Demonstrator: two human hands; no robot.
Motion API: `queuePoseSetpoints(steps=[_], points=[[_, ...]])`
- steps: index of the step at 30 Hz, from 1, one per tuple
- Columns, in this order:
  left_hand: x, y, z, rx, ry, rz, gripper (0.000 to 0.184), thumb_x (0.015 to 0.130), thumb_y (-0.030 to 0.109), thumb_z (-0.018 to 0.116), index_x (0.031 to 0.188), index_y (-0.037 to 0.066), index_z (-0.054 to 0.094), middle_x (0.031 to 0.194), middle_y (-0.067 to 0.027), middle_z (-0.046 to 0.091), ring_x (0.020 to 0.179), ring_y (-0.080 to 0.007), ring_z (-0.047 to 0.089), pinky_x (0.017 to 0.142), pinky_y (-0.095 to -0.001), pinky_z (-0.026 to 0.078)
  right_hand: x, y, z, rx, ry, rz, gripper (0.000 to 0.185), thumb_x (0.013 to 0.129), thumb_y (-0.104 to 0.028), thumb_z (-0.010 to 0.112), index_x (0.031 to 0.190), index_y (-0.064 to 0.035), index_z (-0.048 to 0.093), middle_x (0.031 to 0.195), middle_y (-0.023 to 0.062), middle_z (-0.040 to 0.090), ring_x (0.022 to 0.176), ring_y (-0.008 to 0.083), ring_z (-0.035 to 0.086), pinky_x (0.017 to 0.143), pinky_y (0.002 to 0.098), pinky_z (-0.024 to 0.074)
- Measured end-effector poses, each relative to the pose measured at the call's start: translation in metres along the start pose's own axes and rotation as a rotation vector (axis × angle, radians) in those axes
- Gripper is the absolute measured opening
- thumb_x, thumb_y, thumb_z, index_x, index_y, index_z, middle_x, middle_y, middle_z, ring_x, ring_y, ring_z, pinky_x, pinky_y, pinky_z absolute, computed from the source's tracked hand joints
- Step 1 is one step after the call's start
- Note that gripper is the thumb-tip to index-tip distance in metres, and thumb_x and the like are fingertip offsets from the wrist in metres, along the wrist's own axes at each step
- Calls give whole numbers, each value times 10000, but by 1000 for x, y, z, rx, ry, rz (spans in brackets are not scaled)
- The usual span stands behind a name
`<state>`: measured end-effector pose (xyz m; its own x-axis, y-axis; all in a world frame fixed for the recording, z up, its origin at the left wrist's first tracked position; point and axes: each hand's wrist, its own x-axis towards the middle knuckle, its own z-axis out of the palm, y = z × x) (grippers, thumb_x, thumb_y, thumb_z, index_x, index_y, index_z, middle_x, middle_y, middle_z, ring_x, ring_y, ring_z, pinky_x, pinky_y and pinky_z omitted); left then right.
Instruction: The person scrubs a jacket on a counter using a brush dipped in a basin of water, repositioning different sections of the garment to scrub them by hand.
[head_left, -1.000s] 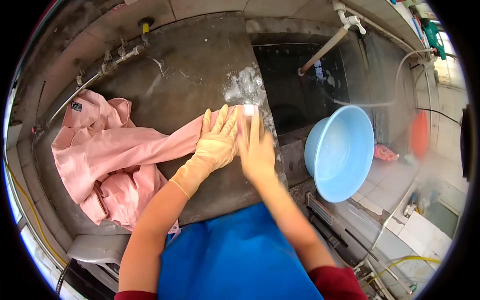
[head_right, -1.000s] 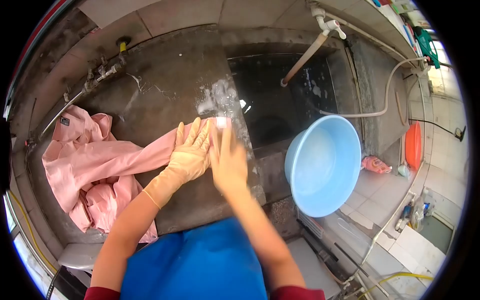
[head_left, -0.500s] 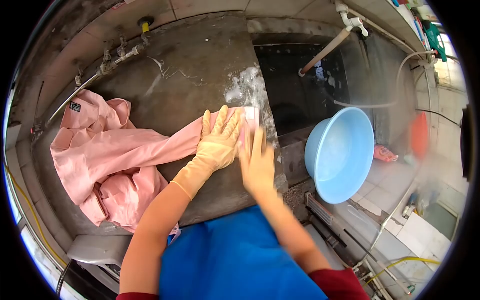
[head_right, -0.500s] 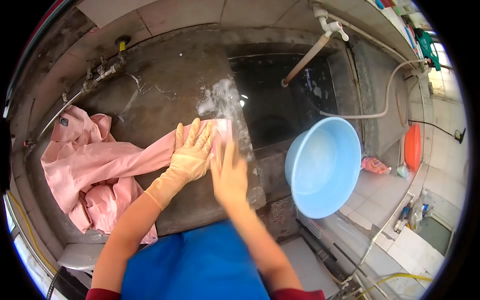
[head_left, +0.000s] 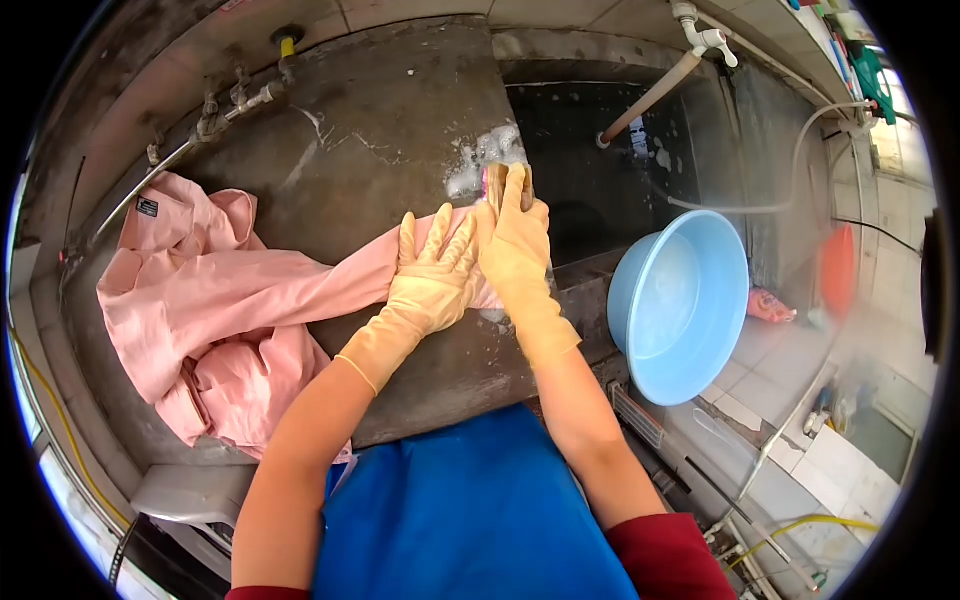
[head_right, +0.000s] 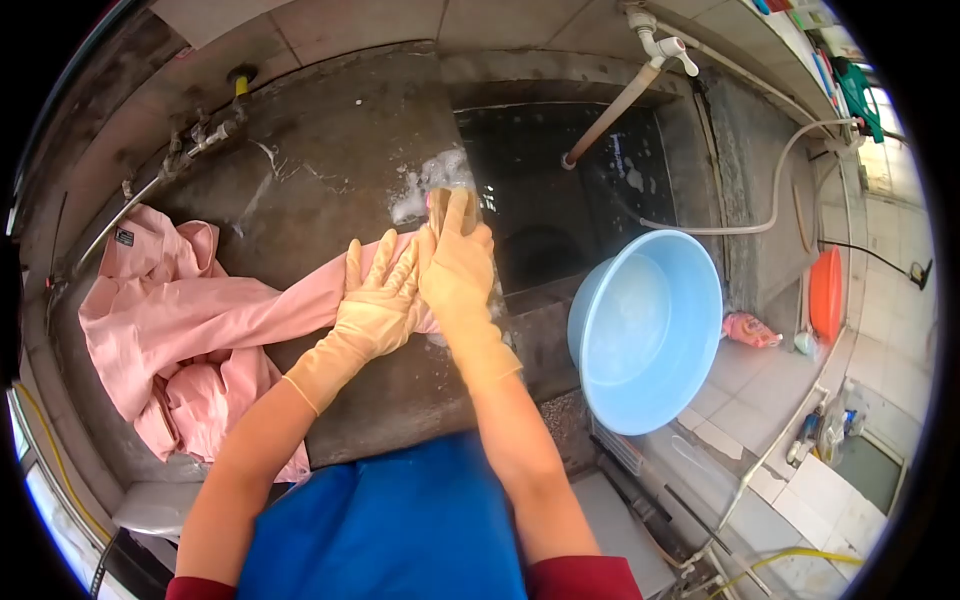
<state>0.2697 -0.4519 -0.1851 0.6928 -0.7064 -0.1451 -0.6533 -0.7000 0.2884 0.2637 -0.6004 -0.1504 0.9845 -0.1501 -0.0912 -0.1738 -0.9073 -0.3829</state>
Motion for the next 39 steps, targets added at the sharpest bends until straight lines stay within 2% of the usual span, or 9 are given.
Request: queuePoseSetpoints(steps=[4,6,16,20,23,26,27,32,39], points=[[4,-2,-18,7,-160,-14,649,1009,371,425,1583,83,333,1693,-88,205,1571,-369,74,1169,-731,-27,-117,-9,-5,-106,-70,-25,676,1004,-285,568,1571,-53,284,1458,280,476,1087,471,557,963,476,471],[-2,1,-10,-29,-131,-7,626,1021,360,403,1582,89,340,1693,-75,210,1573,-360,76,1168,-730,-31,-94,3,0,-213,-45,-142,626,1015,-285,508,1540,12,341,1556,320,306,1111,475,534,993,491,452],[-2,-3,-10,-55,-96,28,690,966,330,488,1570,36,334,1680,-150,215,1567,-370,105,1237,-610,27,-64,2,2,-178,-20,-42,755,992,-319,585,1584,-30,218,1451,315,456,1142,460,549,966,491,487],[1,-4,-14,-27,-75,22,676,969,335,487,1562,38,355,1674,-144,235,1565,-364,113,1244,-591,26,-6,-17,-12,125,-78,336,690,1008,-315,565,1550,-9,267,1331,351,501,1094,491,563,916,526,492],[5,-6,-12,-52,-44,15,655,979,338,480,1557,49,371,1670,-132,253,1565,-356,120,1240,-602,20,-89,-3,-3,204,69,48,704,1010,-317,554,1563,-8,245,1330,356,496,1111,496,559,932,518,494],[0,-4,-3,-59,-52,31,666,967,329,488,1553,36,369,1675,-137,234,1567,-360,102,1241,-603,24,-16,-21,-28,118,-251,386,661,1014,-264,542,1549,19,278,1449,329,437,1122,509,549,965,517,476],[3,-4,-6,-47,-44,24,682,954,324,499,1551,23,366,1679,-144,218,1569,-369,88,1243,-602,27,21,-7,-20,-206,-64,-90,650,1012,-247,550,1542,27,292,1488,290,429,1124,509,541,970,525,462],[4,-4,-14,-15,-100,22,644,975,324,478,1536,19,392,1678,-143,223,1567,-371,93,1241,-605,38,-120,-11,-8,29,-125,33,721,979,-206,593,1574,8,246,1532,266,403,1287,512,479,1046,489,440],[2,-3,-21,-58,-84,25,671,977,343,476,1544,1,365,1682,-158,203,1568,-376,78,1241,-600,12,-4,-7,-10,72,-72,126,688,1009,-289,550,1563,1,263,1497,281,417,1070,463,536,956,499,477]])
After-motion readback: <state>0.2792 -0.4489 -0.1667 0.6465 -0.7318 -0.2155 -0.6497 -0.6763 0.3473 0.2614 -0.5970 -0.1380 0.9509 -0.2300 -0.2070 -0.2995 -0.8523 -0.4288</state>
